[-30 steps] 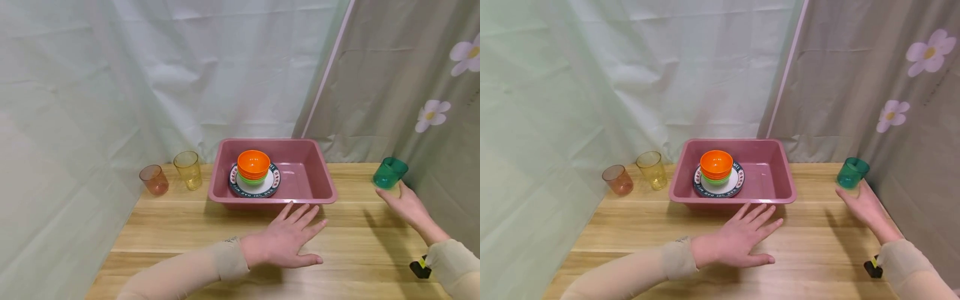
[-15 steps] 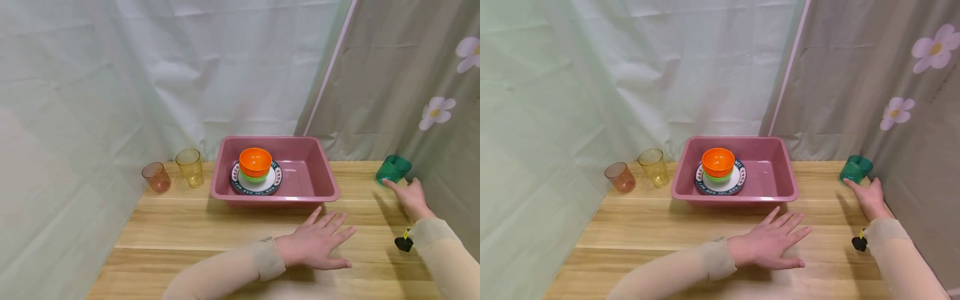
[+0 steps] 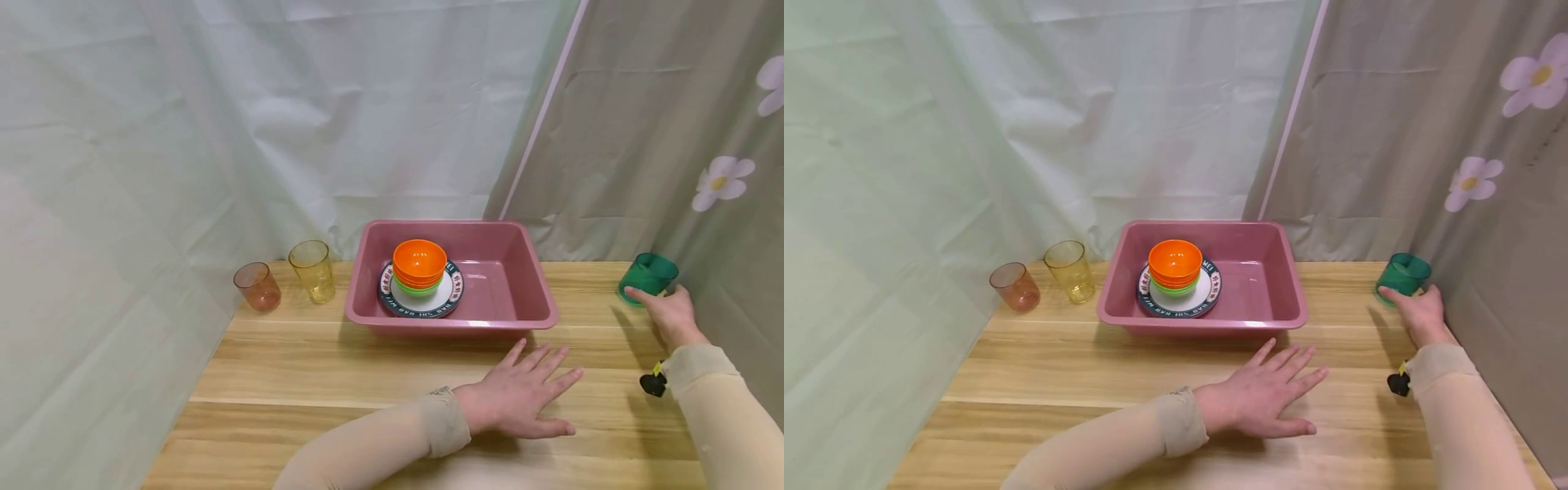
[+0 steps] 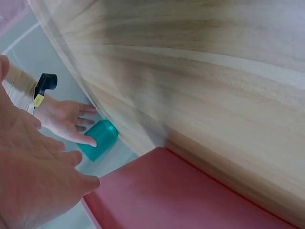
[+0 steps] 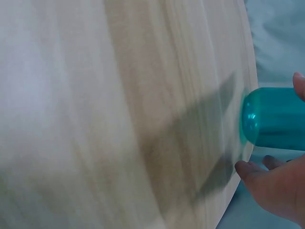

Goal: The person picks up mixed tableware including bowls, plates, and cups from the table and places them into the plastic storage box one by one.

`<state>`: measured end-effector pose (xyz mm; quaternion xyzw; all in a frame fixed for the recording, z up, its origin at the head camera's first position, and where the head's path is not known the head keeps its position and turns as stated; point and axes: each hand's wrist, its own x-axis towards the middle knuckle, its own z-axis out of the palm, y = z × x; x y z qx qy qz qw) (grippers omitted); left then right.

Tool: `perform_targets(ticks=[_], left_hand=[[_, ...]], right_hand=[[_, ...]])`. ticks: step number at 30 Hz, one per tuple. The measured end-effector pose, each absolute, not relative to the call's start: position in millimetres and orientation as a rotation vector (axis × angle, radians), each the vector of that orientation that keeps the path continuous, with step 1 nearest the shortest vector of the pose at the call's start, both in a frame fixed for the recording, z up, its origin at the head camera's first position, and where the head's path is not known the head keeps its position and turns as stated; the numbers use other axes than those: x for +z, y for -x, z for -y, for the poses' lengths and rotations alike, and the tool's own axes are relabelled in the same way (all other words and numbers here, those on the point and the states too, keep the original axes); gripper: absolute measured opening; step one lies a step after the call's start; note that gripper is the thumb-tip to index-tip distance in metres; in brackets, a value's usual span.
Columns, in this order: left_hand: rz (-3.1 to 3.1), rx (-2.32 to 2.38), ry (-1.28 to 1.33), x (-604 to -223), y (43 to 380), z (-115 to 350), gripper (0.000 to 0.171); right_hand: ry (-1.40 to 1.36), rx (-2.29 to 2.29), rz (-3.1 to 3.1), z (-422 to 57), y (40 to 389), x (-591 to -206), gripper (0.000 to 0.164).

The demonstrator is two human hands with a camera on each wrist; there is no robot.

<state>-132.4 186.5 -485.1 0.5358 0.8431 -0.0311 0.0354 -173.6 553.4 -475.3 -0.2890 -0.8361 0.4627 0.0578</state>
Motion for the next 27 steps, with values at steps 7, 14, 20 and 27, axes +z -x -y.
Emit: perform_targets(ticks=[7,14,20,27], left_hand=[[-2.583,-0.152,-1.665,-488,132,-184,0.085],[-2.581,-0.188,-1.669,-489,131,-182,0.084],[-2.562,-0.221,-1.683,-489,130,-180,0.084],[-2.580,-0.246,-1.700,-491,129,-181,0.084]], right_hand=[[0.850,1.453,2.455,-552,182,-472,0.107],[0.870,1.489,2.447,-553,188,-470,0.105],[0.936,1.489,2.441,-557,190,-469,0.109],[0.984,1.457,2.456,-554,191,-465,0.107]])
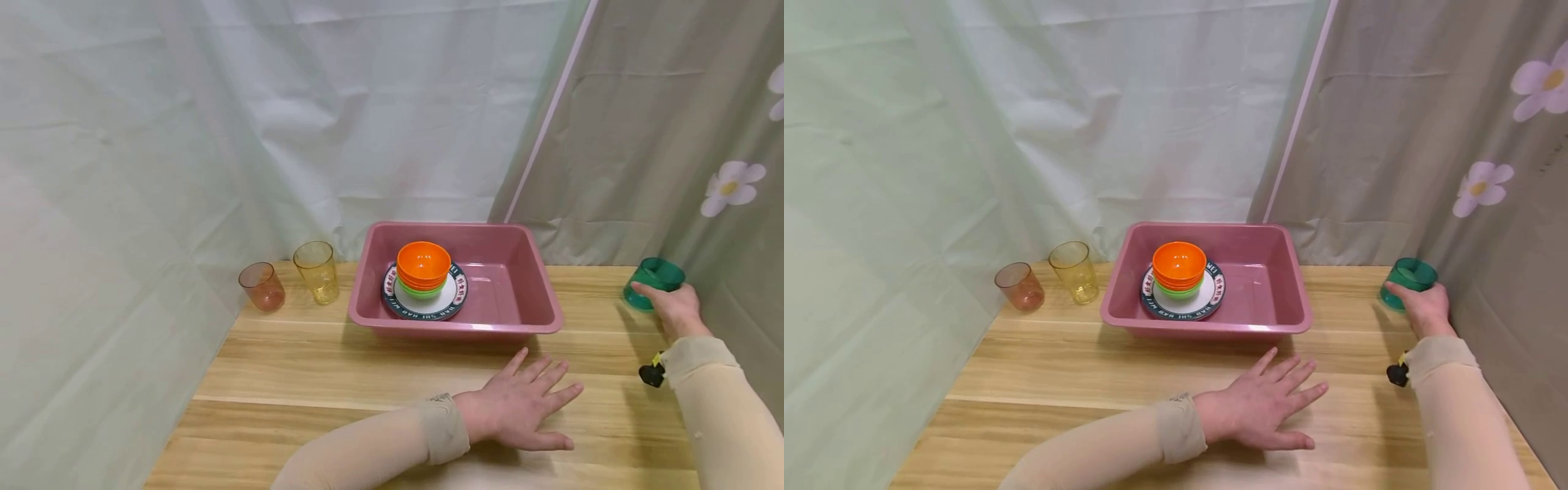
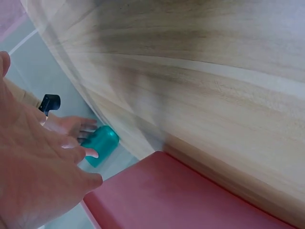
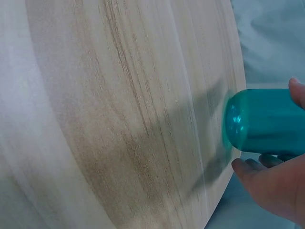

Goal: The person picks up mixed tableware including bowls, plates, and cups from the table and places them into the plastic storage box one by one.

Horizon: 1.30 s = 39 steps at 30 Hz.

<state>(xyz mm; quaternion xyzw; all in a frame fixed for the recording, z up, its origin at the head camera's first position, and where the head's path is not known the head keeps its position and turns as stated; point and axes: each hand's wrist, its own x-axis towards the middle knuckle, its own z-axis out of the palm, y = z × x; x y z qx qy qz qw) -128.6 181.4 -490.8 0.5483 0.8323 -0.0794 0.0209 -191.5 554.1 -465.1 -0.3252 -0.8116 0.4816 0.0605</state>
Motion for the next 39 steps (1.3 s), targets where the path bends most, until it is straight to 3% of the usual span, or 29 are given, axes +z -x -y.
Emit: perform_targets(ticks=[27,39], left_hand=[[-2.547,-0.222,-1.656,-492,134,-173,0.083],[-2.545,-0.229,-1.650,-490,131,-173,0.083]], right_hand=[[0.837,1.188,2.663,-551,180,-470,0.109],[0.777,1.295,2.545,-551,177,-486,0.109]])
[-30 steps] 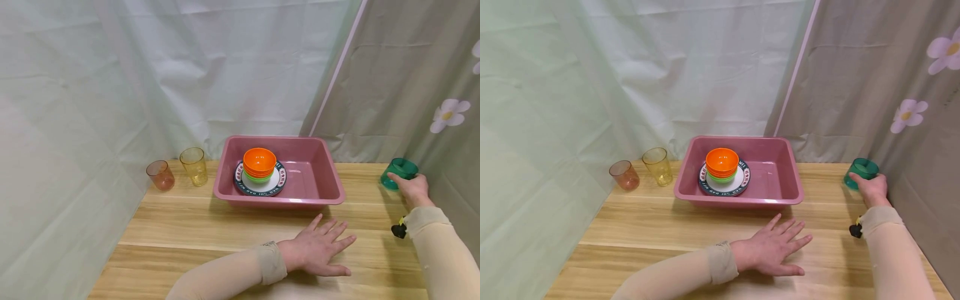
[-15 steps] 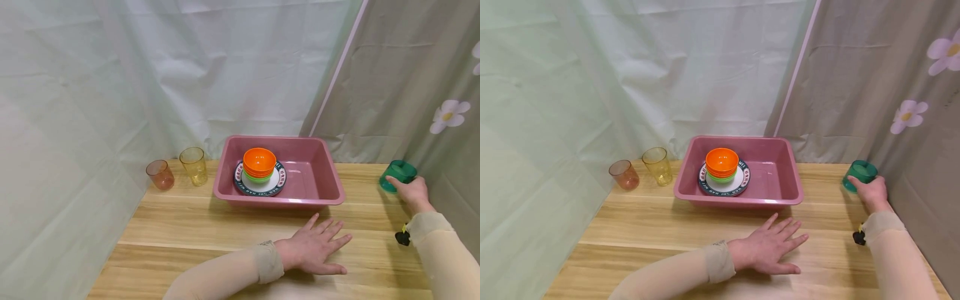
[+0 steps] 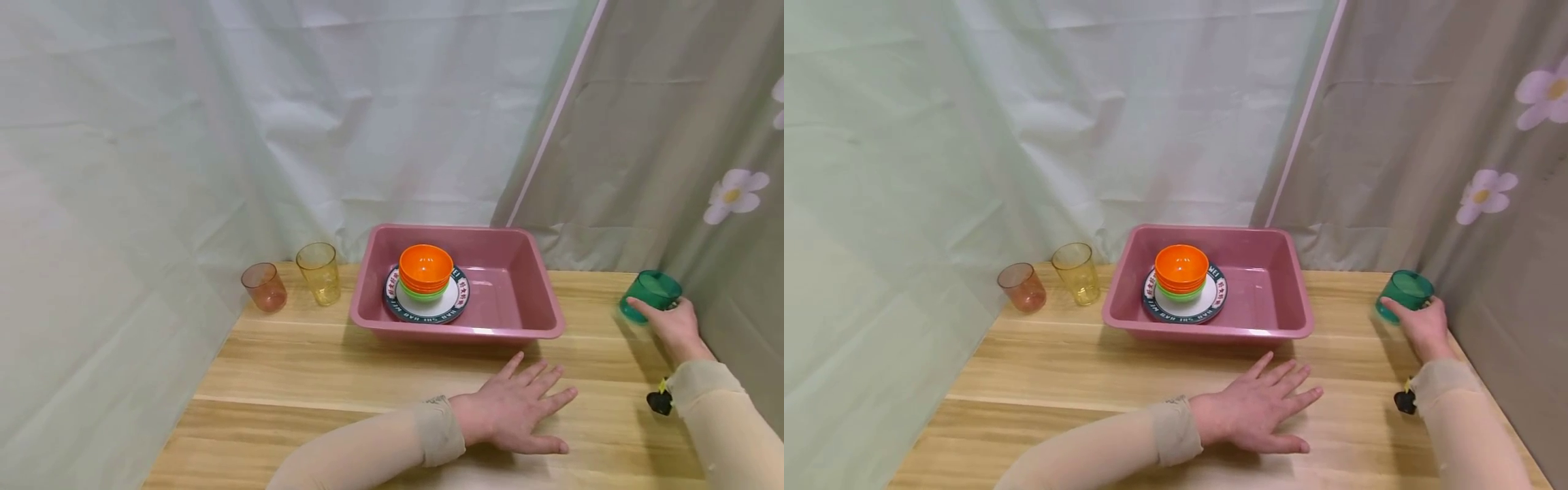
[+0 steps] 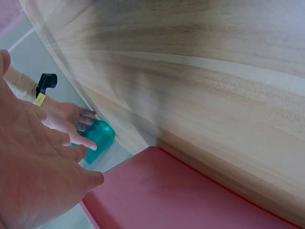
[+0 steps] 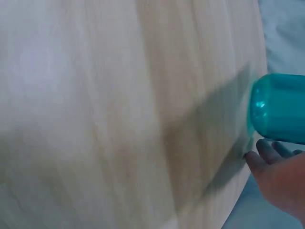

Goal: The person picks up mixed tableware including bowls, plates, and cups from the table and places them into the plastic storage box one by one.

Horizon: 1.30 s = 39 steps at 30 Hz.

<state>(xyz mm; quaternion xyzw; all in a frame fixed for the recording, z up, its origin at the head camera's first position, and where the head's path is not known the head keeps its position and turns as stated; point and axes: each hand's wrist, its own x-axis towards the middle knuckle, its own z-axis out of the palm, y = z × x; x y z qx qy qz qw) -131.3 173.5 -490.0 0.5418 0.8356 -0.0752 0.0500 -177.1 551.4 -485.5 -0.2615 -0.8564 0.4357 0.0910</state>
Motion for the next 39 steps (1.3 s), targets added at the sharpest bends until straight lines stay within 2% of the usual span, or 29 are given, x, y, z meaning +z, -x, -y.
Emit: perform_targets(ticks=[8,21,39], left_hand=[[-2.547,-0.245,-1.650,-490,132,-176,0.083],[-2.537,-0.236,-1.675,-484,129,-177,0.083],[-2.595,-0.115,-1.728,-447,144,-151,0.083]], right_hand=[[0.776,1.259,2.586,-553,180,-495,0.107],[0.880,1.223,2.573,-550,178,-489,0.104],[0.546,1.290,2.604,-521,170,-456,0.100]])
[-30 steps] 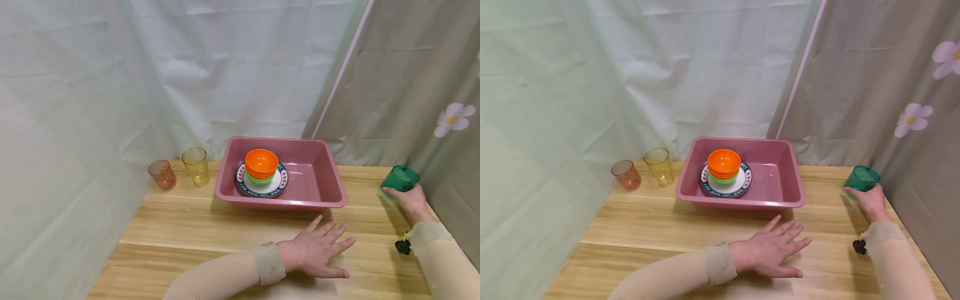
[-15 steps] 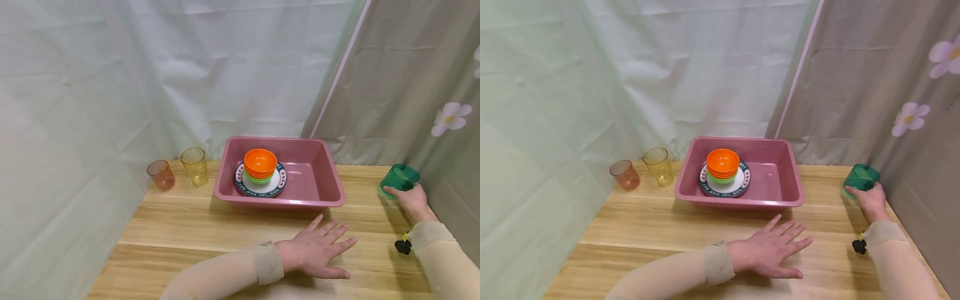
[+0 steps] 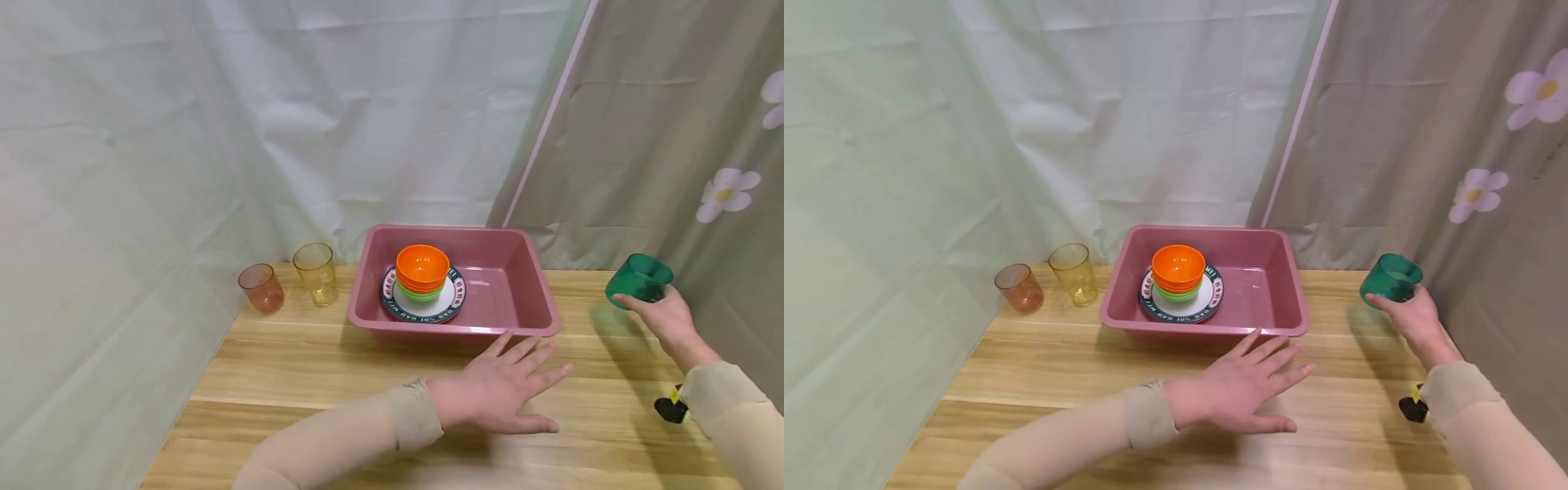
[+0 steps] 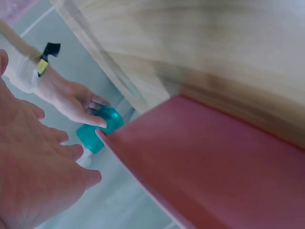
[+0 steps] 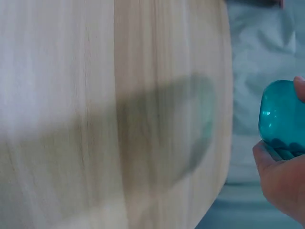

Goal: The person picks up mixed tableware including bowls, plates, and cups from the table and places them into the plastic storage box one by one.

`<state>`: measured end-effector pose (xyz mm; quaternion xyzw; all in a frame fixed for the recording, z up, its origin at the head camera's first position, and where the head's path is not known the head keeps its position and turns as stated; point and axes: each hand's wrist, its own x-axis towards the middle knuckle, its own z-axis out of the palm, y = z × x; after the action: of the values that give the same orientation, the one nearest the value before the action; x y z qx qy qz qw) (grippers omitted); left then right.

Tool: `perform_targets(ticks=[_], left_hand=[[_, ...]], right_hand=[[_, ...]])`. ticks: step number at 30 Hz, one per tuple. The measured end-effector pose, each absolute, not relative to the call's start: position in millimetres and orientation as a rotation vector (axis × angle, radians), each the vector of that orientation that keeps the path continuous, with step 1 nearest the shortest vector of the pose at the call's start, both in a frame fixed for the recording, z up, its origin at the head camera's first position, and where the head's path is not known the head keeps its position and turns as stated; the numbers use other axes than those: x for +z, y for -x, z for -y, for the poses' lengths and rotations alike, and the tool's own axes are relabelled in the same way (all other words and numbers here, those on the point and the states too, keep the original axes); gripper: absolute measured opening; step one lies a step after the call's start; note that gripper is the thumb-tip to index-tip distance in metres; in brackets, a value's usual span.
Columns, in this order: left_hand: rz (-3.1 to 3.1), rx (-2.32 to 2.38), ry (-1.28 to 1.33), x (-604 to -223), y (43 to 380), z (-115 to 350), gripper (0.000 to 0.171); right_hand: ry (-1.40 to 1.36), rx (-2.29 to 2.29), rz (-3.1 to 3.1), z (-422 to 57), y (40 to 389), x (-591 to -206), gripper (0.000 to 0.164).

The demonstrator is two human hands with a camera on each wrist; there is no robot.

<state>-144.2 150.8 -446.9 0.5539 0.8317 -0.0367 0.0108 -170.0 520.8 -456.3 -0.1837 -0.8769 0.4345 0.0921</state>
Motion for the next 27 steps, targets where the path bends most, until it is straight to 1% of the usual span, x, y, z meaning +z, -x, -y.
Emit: perform_targets(ticks=[5,9,13,15,19,23,27], left_hand=[[-2.634,-0.115,-1.710,-439,158,-135,0.083],[-2.655,-0.086,-1.671,-435,168,-122,0.084],[-2.688,-0.062,-1.634,-432,177,-109,0.085],[-2.707,-0.052,-1.619,-430,182,-102,0.085],[-2.732,-0.020,-1.588,-427,194,-86,0.086],[-2.746,0.047,-1.550,-424,205,-69,0.087],[-2.763,0.107,-1.484,-421,215,-52,0.087]], right_hand=[[0.460,1.333,2.641,-504,171,-444,0.102],[0.406,1.322,2.668,-490,171,-435,0.101],[0.357,1.304,2.727,-474,172,-423,0.104],[0.313,1.276,2.760,-465,171,-416,0.101],[0.199,1.293,2.768,-442,172,-406,0.089],[0.123,1.350,2.764,-417,173,-401,0.092],[0.028,1.366,2.780,-393,173,-401,0.091]])
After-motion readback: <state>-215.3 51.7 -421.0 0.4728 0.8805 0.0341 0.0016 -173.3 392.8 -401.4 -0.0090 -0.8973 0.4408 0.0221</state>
